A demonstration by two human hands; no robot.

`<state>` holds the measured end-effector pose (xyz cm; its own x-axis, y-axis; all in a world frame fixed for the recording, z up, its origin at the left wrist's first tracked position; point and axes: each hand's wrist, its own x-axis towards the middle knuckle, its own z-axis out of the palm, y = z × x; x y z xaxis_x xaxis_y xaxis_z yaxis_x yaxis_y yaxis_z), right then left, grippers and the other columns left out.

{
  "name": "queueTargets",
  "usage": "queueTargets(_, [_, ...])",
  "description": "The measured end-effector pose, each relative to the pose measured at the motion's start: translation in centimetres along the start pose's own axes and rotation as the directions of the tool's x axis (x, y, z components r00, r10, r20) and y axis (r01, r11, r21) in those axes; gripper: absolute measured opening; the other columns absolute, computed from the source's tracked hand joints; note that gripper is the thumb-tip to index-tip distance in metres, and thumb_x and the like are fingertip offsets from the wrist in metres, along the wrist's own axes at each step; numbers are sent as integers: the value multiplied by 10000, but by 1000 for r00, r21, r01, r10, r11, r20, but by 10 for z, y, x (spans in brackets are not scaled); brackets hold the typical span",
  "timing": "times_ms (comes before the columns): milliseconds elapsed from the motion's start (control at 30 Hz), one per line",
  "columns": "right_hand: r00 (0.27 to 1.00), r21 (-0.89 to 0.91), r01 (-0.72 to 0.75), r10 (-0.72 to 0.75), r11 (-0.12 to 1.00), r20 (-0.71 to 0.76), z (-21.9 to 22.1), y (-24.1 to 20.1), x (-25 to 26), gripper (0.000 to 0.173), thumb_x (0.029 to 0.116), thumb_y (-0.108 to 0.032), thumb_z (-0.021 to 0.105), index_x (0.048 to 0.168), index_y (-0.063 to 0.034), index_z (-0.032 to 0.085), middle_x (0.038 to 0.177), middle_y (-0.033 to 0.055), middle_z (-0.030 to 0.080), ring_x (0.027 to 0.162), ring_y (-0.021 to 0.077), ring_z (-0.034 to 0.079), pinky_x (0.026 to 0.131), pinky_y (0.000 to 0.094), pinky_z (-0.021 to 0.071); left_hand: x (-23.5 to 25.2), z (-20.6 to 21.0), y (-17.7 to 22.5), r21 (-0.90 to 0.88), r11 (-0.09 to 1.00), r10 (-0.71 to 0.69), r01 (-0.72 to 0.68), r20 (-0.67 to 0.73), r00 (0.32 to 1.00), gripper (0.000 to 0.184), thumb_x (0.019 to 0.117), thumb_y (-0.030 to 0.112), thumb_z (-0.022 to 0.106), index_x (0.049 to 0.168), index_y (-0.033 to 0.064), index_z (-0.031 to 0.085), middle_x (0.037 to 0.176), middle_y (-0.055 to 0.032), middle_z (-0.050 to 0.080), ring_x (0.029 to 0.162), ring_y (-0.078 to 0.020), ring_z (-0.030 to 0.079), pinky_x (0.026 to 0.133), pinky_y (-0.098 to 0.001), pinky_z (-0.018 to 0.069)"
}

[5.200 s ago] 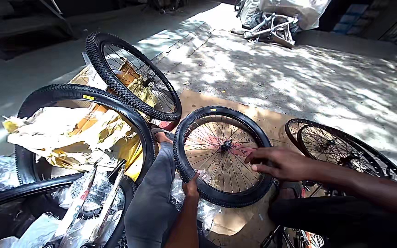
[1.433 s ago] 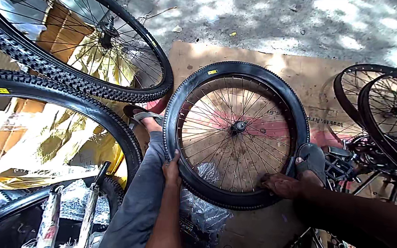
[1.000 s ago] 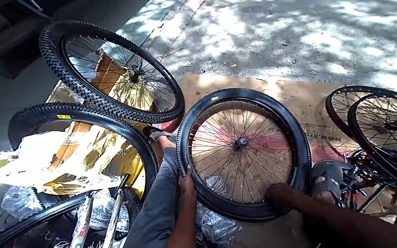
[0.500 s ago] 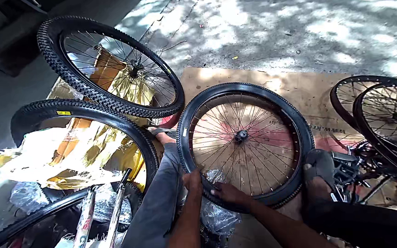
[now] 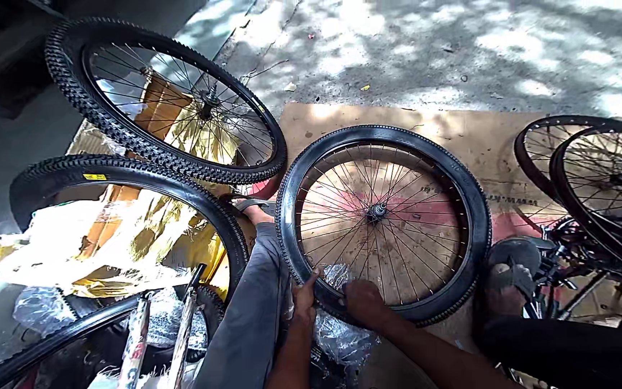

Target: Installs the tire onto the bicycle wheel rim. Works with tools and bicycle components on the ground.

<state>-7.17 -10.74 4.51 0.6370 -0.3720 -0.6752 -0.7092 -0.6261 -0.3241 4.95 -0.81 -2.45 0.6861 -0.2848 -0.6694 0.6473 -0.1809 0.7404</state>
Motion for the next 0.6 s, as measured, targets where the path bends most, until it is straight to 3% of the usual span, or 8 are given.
queueTargets(67, [988,16,57,-54,998,-146,-11,-2,-4,391,1015,-403,577,1184,-70,692,1183,200,677,1154,385,640,956,566,516,-20,9,-9,7,998,-64,65,-66,996,706,892,216,820,1458,21,444,1167,-242,677,1005,-341,700,853,-520,597])
queueTargets(133, [972,82,163,-145,983,-184,-7,4,8,398,1017,-419,581,1291,-144,667,1243,166,660,1185,357,633,981,551,525,-34,20,-9,0,1000,-29,30,-199,980,791,824,205,880,1438,-9,429,1163,-260,659,1006,-356,689,851,-531,595])
queueTargets(233, [973,222,229,-232,948,-13,14,17,30,549,1060,-493,481,1475,-138,534,1373,197,607,1272,374,590,1075,577,462,-21,29,13,132,990,93,-56,-295,951,1076,709,281,966,1529,26,318,1342,-299,566,1213,-426,585,976,-604,518])
queueTargets(300, [969,286,206,-236,936,75,32,23,40,606,1066,-522,447,1524,-126,465,1356,223,622,1264,394,600,1074,602,449,-7,30,17,256,966,103,-20,-314,944,1060,671,300,984,1499,14,385,1341,-294,573,1237,-441,566,1000,-627,491])
queueTargets(333, [977,309,170,-201,936,71,36,24,44,590,1057,-526,468,1508,-145,498,1339,208,640,1254,384,609,1071,602,453,-1,28,14,296,955,109,-13,-313,944,991,668,275,982,1461,5,452,1326,-285,591,1231,-437,571,1003,-630,484])
queueTargets(433, [996,322,64,-80,945,38,38,17,51,493,1008,-515,575,1385,-203,631,1253,135,698,1192,336,646,1034,582,487,16,12,3,233,972,76,-32,-182,980,824,715,215,954,1396,28,529,1243,-242,645,1126,-379,637,920,-591,541])
queueTargets(533, [1000,265,-10,8,964,9,41,5,47,442,973,-511,616,1299,-218,671,1173,114,722,1148,319,663,996,559,507,28,-10,-9,8,1000,-23,23,80,997,672,789,171,896,1365,76,563,1161,-169,699,993,-290,697,827,-500,597])
queueTargets(600, [998,258,-58,63,964,-10,41,-1,46,436,963,-504,632,1277,-206,682,1174,116,723,1150,320,664,992,552,507,31,-16,-10,-79,995,-48,62,172,984,558,840,124,844,1327,43,586,1104,-184,710,939,-288,704,808,-478,601])
